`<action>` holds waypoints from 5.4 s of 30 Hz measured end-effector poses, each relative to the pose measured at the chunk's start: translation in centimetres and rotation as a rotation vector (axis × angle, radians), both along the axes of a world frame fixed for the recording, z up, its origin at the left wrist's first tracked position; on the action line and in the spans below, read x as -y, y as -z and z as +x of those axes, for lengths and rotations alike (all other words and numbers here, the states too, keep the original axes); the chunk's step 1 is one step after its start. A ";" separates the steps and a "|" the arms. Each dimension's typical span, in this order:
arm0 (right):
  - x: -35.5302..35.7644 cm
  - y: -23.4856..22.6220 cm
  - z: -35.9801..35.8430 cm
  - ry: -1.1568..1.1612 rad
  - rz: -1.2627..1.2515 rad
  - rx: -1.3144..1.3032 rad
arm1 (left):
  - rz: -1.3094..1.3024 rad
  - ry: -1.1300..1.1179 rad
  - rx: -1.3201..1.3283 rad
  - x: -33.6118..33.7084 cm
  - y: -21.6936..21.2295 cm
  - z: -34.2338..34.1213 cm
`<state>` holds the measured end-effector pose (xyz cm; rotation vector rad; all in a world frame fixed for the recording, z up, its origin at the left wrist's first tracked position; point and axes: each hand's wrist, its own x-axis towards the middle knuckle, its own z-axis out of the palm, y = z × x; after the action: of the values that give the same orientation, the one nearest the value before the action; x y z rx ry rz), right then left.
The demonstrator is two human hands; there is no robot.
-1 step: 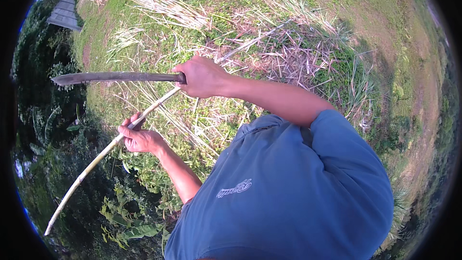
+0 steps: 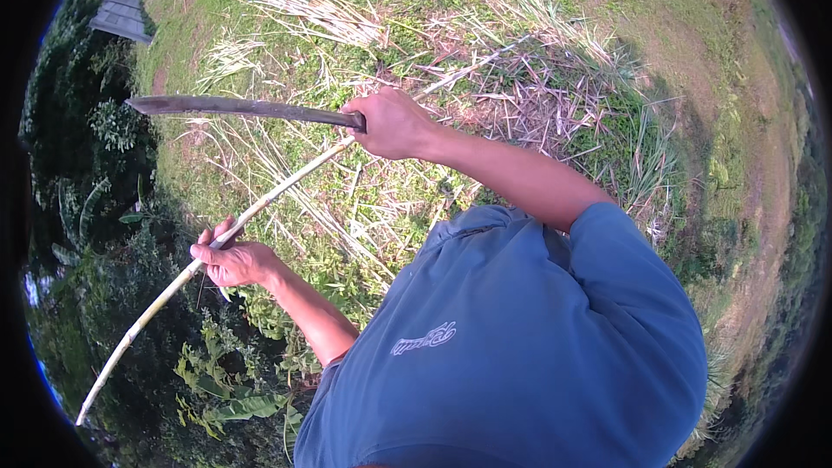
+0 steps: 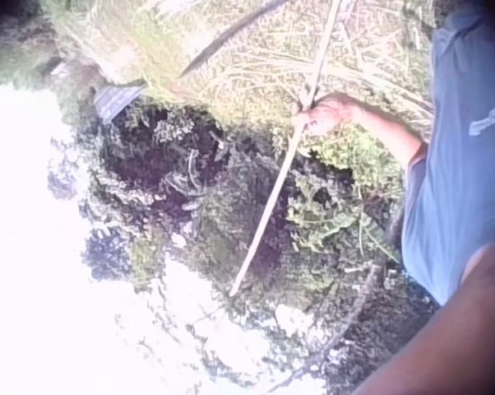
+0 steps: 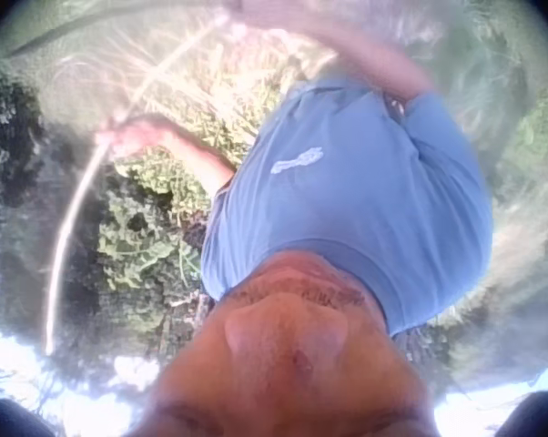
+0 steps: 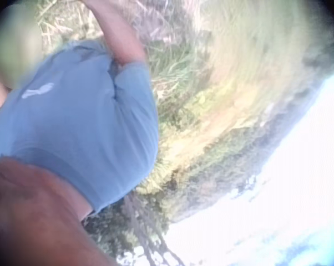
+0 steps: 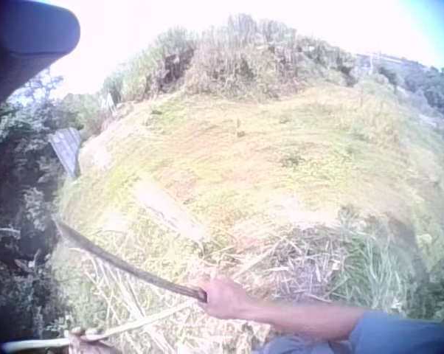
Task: The person uses a machete to cut long sticks into shorter pieces. They repeatedly pick up sticks from the ground, position them, and chop them into smaller segments, dropping the cut pieces onto a growing pile.
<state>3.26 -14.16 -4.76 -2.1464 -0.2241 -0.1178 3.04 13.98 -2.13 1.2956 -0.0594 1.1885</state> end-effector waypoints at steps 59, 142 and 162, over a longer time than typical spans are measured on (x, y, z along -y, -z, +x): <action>-12.5 12.7 -0.4 -0.060 0.139 -0.124 | 0.297 -0.667 -0.469 -2.3 6.7 -7.7; -5.1 25.8 10.6 0.138 0.254 -0.359 | -0.893 0.179 0.077 -14.8 1.7 12.5; -6.1 7.4 27.7 0.118 0.739 -0.694 | -0.690 1.063 -0.589 11.7 22.0 26.3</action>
<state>30.93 -8.11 -12.20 -1.3543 0.3127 0.4154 29.33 2.25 -24.13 0.7382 0.0832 -0.1207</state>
